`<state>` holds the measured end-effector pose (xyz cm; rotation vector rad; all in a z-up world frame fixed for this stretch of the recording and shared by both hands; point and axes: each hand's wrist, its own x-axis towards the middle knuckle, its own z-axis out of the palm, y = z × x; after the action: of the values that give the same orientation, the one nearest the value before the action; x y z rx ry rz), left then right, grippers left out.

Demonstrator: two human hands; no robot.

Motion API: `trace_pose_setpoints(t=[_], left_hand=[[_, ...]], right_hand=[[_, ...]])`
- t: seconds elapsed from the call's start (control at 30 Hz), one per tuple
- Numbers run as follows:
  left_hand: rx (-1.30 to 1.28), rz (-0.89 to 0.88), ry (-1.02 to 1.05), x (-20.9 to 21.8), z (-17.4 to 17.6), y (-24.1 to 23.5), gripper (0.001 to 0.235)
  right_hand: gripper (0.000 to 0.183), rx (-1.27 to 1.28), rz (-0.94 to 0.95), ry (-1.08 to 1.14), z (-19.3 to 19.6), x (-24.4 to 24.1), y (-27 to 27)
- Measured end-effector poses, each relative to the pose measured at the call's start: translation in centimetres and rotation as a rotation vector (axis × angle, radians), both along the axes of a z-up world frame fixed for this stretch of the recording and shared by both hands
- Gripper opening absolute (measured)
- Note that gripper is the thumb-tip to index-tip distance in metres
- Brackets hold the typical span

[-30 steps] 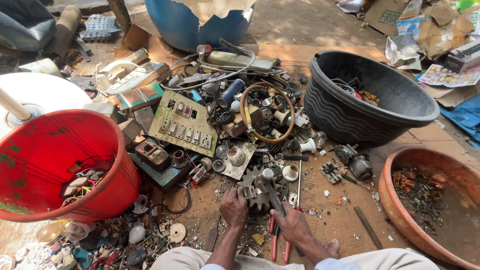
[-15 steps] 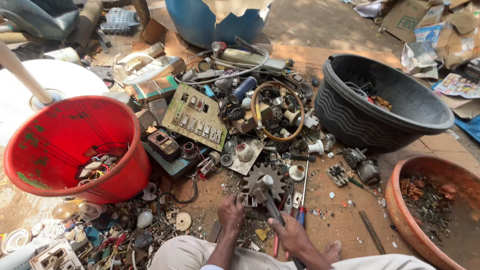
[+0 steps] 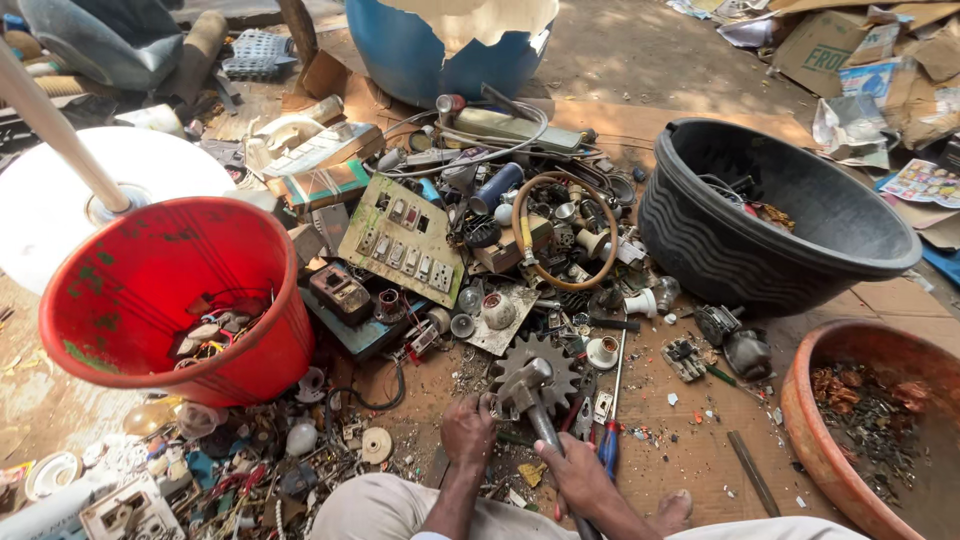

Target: The person sits on the ground and uses a hammer to break apart various electronic components, including a gear and a metal casing, to extract materials. The person repeatedly strikes the items and separates the resulting pieces by hand.

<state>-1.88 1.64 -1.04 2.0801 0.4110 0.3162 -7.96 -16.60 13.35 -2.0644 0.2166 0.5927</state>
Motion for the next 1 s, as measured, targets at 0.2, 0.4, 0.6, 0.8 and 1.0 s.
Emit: trace_pose_setpoints(t=[0.2,0.4,0.6,0.8,1.0], left_hand=[[0.117,0.009,0.103,-1.7,-0.3,-0.5,0.021],[-0.007,0.026,0.148,-1.1,1.4,-0.5,0.021],[-0.116,0.023,0.132,-2.5,3.6,0.7,0.024],[-0.526,-0.038,0.155,-1.4,10.6,2.1,0.025],[-0.374,-0.271,-0.053,-3.1,10.6,1.3,0.026]], right_hand=[[0.041,-0.068,-0.017,-0.328,6.3,-3.4,0.5],[0.044,-0.284,0.11,-0.163,-0.7,-2.2,-0.9],[0.041,0.2,-0.178,0.099,-2.6,-2.5,-2.5],[0.028,0.375,-0.342,0.267,-1.3,-0.8,-3.0],[0.041,-0.154,0.04,-0.968,-2.1,-0.1,-2.1]])
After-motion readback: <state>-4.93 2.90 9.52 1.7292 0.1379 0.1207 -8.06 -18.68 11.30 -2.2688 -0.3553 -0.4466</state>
